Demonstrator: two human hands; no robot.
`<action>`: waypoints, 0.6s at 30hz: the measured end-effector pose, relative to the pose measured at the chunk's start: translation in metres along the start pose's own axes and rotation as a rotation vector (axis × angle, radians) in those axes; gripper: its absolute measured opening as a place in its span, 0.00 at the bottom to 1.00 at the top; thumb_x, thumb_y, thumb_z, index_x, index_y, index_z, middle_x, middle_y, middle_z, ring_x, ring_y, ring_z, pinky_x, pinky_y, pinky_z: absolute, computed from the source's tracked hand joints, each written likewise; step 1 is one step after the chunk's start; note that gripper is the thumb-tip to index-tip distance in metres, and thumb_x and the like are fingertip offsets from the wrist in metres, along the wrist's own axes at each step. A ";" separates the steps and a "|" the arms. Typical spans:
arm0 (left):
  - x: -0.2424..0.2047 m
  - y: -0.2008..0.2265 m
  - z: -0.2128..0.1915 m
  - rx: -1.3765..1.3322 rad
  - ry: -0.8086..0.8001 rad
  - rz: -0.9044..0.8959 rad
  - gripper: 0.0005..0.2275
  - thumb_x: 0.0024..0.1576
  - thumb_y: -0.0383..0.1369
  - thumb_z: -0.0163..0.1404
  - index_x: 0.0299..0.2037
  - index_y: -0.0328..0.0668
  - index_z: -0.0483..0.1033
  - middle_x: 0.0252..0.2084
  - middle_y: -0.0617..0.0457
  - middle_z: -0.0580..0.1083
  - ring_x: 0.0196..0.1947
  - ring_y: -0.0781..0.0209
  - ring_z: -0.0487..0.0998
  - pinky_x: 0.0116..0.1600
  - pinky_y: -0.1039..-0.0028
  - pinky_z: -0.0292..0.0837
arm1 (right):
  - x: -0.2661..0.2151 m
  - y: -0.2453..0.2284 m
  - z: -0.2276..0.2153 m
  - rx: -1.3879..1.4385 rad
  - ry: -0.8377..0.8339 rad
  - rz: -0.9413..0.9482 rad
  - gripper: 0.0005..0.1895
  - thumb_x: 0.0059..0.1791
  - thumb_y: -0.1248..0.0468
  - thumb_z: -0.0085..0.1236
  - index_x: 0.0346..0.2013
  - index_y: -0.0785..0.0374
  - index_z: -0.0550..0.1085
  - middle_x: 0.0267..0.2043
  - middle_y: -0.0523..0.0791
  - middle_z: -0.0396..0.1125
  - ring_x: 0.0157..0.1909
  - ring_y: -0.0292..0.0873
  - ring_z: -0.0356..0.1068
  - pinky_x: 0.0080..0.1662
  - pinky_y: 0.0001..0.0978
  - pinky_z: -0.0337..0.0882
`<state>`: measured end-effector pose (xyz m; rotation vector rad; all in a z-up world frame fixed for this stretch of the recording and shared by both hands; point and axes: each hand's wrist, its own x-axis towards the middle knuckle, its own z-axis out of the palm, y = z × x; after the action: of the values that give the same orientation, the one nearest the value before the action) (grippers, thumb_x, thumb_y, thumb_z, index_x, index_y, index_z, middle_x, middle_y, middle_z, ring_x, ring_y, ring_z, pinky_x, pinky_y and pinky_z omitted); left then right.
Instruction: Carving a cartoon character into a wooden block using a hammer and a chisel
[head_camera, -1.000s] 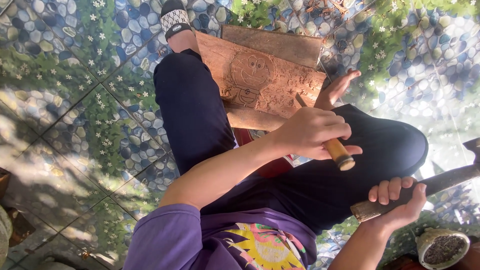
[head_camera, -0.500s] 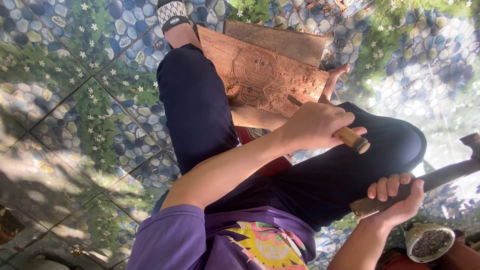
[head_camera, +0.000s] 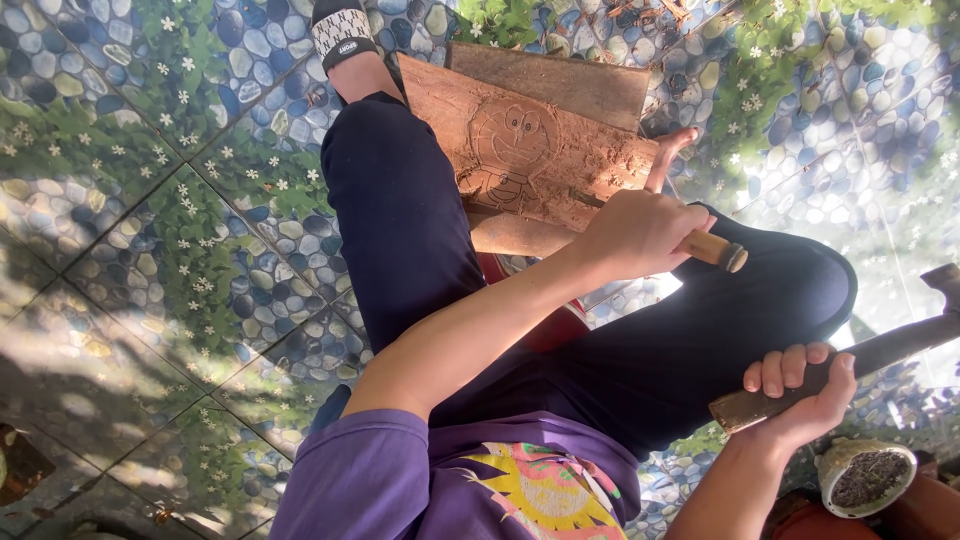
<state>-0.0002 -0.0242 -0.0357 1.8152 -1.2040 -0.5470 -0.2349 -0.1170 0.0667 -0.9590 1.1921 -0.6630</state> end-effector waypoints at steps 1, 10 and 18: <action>-0.002 0.000 0.002 0.000 0.001 0.000 0.06 0.51 0.30 0.57 0.36 0.48 0.74 0.24 0.59 0.78 0.19 0.57 0.78 0.20 0.63 0.72 | 0.001 0.001 -0.002 0.000 -0.001 0.000 0.13 0.57 0.49 0.48 0.31 0.49 0.68 0.21 0.33 0.52 0.18 0.30 0.50 0.24 0.23 0.54; -0.009 0.012 -0.008 0.031 0.118 0.201 0.06 0.50 0.28 0.57 0.29 0.45 0.72 0.17 0.57 0.73 0.17 0.55 0.76 0.18 0.61 0.67 | 0.001 0.001 -0.004 0.033 -0.009 0.016 0.13 0.57 0.50 0.47 0.31 0.49 0.69 0.21 0.33 0.52 0.18 0.30 0.51 0.23 0.23 0.55; -0.013 0.005 0.013 0.127 0.050 0.185 0.10 0.56 0.30 0.53 0.25 0.44 0.68 0.14 0.55 0.70 0.10 0.57 0.71 0.15 0.63 0.63 | -0.002 0.000 -0.001 0.039 -0.012 0.001 0.14 0.58 0.50 0.48 0.32 0.50 0.69 0.22 0.34 0.53 0.18 0.30 0.51 0.23 0.23 0.55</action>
<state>-0.0179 -0.0188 -0.0397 1.7877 -1.3823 -0.3240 -0.2367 -0.1155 0.0680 -0.9282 1.1646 -0.6765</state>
